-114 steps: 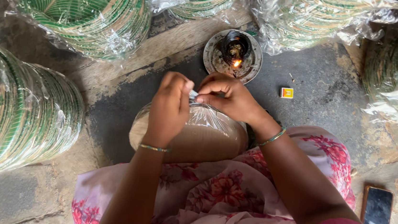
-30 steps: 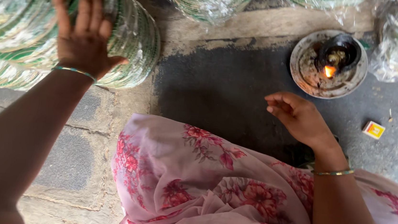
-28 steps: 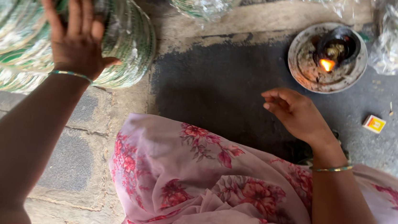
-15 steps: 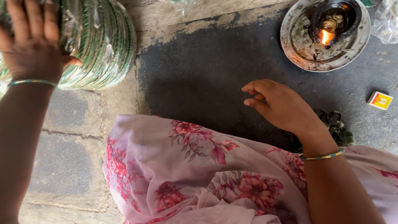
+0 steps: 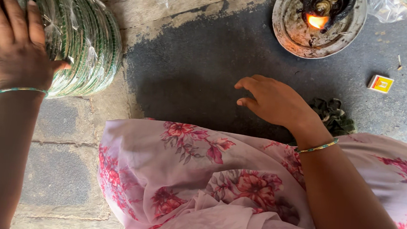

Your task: The person sits on the floor and wraps stacks of green leaf-patterned plates with plastic film. They use a small flame from a traditional oil lamp to heat and shrink the plastic wrap around each stack, then place the finished bundles aside.

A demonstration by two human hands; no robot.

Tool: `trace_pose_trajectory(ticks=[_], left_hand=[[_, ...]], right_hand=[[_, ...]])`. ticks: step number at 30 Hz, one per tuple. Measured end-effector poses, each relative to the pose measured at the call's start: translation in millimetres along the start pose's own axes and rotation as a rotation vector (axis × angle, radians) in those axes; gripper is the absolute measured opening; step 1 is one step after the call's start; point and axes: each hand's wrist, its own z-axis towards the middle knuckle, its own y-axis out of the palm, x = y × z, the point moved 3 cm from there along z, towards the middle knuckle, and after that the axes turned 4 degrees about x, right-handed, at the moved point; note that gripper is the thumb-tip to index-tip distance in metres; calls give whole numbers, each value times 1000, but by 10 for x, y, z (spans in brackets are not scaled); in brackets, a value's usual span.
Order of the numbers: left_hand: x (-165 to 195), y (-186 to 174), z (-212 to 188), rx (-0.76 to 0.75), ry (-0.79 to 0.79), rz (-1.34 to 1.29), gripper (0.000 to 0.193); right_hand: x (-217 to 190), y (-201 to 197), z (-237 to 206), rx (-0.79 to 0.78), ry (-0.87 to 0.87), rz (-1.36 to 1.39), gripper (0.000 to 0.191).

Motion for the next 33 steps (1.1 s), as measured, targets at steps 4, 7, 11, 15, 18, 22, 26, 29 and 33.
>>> trace_pose_trajectory(ticks=[4,7,11,15,18,22,26,29,33], left_hand=[[171,126,34,136,120,-97,81],[606,267,6,-31,469,-28,52],[980,146,136,6,452,-489,80],[1007,-43,950,-223,-169,-1226,115],[1112,-293,1611,-170,-343,-1490,120],[1367,-531,2365,-99,-396,-1467,109],[1406,-597,2733,114,-447,-1468,63],[1089,-536,2755,227,-587,-1831,49],[214,-624,2638,590,-623,-1978,35]], right_hand=[[80,55,15,17,-25,-14,36],[155,120,31,32,-47,-15,37],[227,208,63,22,-82,-26,39],[252,265,110,-13,-32,-34,40],[263,298,138,-85,51,-74,41],[273,318,157,-145,106,-122,44],[318,329,149,-140,128,-118,44],[370,333,120,-141,135,-135,44],[371,332,101,-138,102,-112,43]])
